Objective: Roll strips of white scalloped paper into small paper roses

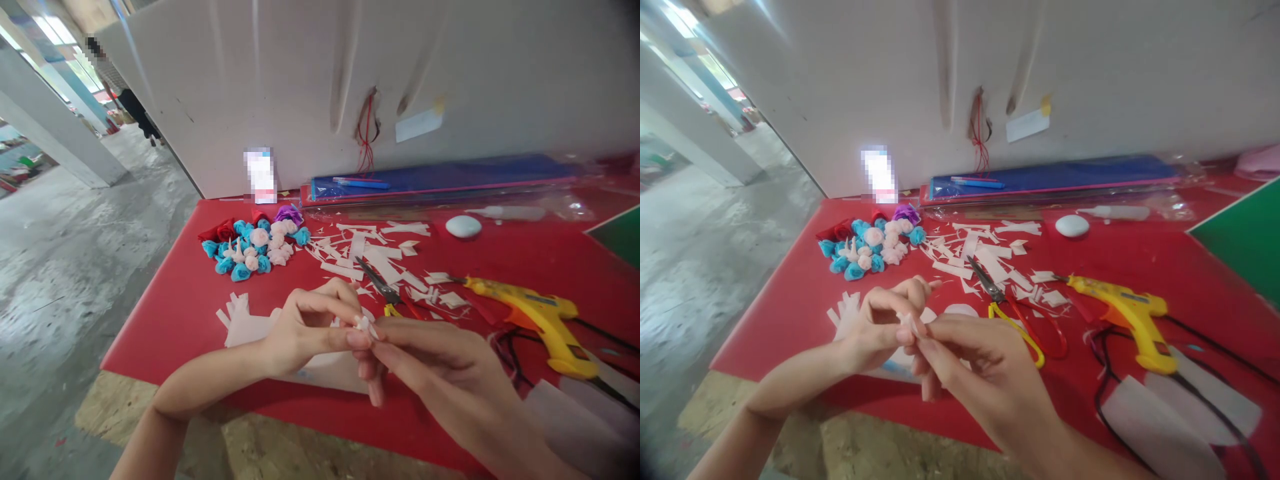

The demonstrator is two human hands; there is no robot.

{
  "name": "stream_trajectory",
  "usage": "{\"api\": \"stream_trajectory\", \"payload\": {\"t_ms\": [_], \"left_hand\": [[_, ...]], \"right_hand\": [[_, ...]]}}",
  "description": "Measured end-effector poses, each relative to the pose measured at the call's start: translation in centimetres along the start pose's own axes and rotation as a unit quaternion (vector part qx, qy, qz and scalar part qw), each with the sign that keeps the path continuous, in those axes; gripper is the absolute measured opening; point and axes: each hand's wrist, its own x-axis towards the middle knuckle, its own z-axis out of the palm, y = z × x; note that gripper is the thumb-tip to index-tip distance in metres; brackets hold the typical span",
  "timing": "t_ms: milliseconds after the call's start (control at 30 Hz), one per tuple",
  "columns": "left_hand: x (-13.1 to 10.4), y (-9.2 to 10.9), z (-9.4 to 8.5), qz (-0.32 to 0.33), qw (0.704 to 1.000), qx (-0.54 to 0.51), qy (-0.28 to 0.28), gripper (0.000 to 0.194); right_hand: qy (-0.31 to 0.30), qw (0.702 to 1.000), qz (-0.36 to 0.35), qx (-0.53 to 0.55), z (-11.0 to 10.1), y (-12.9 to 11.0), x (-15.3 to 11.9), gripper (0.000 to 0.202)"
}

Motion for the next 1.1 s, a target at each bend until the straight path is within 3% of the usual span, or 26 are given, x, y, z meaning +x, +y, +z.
{"api": "stream_trajectory", "payload": {"t_ms": [100,200,433,633,967,1100], "left_hand": [[0.1,-0.1,-0.2,0.005,1.000,0.020,0.012,0.007],[0.2,-0.1,-0.1,0.023,0.999,0.039,0.022,0.008],[0.1,0.1,0.4,0.046,0.994,0.087,0.054,0.007],[0.1,-0.2,0.5,0.064,0.992,0.089,0.060,0.005],[0.2,0.1,0.6,0.054,0.991,0.107,0.060,0.018],[0.1,0.2,0.6,0.056,0.991,0.108,0.058,0.015]], "right_hand": [[0.004,1.000,-0.008,-0.007,-0.1,0.0,0.0,0.026],[0.023,0.993,-0.073,-0.090,-0.2,0.0,0.0,0.021],[0.119,0.924,-0.205,-0.300,0.1,0.8,-1.3,0.021],[0.117,0.885,-0.262,-0.366,0.3,1.5,-1.8,0.022],[0.117,0.915,-0.226,-0.314,0.2,0.8,-1.3,0.020],[0.083,0.943,-0.190,-0.258,0.1,0.1,-0.9,0.024]]}}
